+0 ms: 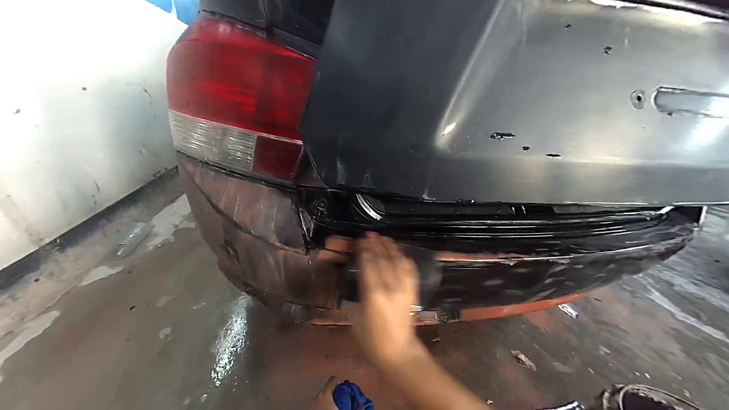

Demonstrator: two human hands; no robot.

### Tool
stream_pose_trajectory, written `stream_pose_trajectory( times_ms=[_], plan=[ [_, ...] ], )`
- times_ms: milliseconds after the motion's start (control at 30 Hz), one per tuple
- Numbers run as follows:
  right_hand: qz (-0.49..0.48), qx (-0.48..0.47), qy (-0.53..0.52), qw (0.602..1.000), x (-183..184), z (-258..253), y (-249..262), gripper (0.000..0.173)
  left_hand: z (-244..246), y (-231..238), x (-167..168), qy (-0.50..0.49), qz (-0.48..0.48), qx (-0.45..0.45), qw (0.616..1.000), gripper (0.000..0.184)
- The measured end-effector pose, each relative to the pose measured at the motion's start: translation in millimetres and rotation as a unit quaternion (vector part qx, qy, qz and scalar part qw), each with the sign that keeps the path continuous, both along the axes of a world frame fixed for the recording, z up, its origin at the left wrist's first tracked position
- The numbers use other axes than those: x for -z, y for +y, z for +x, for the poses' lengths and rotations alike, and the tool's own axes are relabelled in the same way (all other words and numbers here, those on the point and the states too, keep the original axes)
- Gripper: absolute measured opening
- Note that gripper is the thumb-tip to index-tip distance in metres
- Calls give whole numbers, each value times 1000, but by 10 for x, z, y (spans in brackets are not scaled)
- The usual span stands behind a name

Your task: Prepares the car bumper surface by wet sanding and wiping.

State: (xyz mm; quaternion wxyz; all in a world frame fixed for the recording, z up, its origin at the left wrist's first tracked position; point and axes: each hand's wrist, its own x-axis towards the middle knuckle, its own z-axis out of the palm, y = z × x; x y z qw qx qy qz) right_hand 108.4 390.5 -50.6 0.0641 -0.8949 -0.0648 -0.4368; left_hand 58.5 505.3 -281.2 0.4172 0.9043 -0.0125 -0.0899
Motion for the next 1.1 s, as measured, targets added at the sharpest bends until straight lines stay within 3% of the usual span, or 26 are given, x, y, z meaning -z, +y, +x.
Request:
stream_pose_trajectory(
  times_ms=[67, 100, 167, 233, 300, 433, 500, 600, 667, 700, 767, 867, 900, 967, 1033, 1100],
  plan=[
    [-50, -56, 19, 997, -112, 137, 457, 77, -16, -117, 20, 27, 40, 30, 998, 71],
    [-72, -90, 25, 993, -191, 166, 389, 77, -9, -104, -9, 31, 49, 43, 997, 70],
    [-99, -106, 40, 989, -254, 90, -212, 81, -17, 12, -96, 16, 32, 56, 998, 64],
    [-87, -47, 16, 995, -118, -84, -941, 82, -65, 188, -195, -16, -17, 42, 999, 57],
    [-51, 13, -47, 998, -18, -122, -1147, 74, -33, 252, -243, -44, -59, 14, 997, 54],
    [-21, 4, -2, 1000, -12, 123, 152, 81, 63, 76, -221, -42, -42, -1, 998, 58],
    [-67, -54, 29, 996, -88, 230, 366, 88, 62, -68, -193, -17, -25, 17, 999, 61],
    [-92, -100, 30, 990, -96, 105, -423, 90, 50, 18, -158, 9, 10, 50, 999, 61],
    [-61, -46, -34, 997, 18, -7, -1017, 79, 49, 143, -171, -6, -10, 40, 999, 57],
    [-41, -11, -64, 997, 66, -20, -1076, 76, 64, 181, -156, -14, -39, 29, 999, 55],
    [7, 19, -57, 998, 61, 40, -619, 74, 132, 156, -112, -28, -87, 4, 996, 51],
    [-22, -35, 4, 999, -45, 208, 258, 69, 183, -45, 40, 1, -162, -21, 987, 45],
    [-48, -72, 21, 996, -106, 240, 268, 72, 193, -123, 91, 18, -211, -36, 977, 43],
    [-81, -142, 46, 985, -176, 175, -180, 79, 214, -163, 199, 59, -323, -63, 942, 45],
    [-68, -111, -1, 991, -77, 27, -913, 79, 232, -69, 190, 112, -438, -64, 889, 58],
    [-48, -19, -59, 997, 46, -74, -1344, 75, 208, 36, 57, 192, -530, -78, 822, 41]
  ],
)
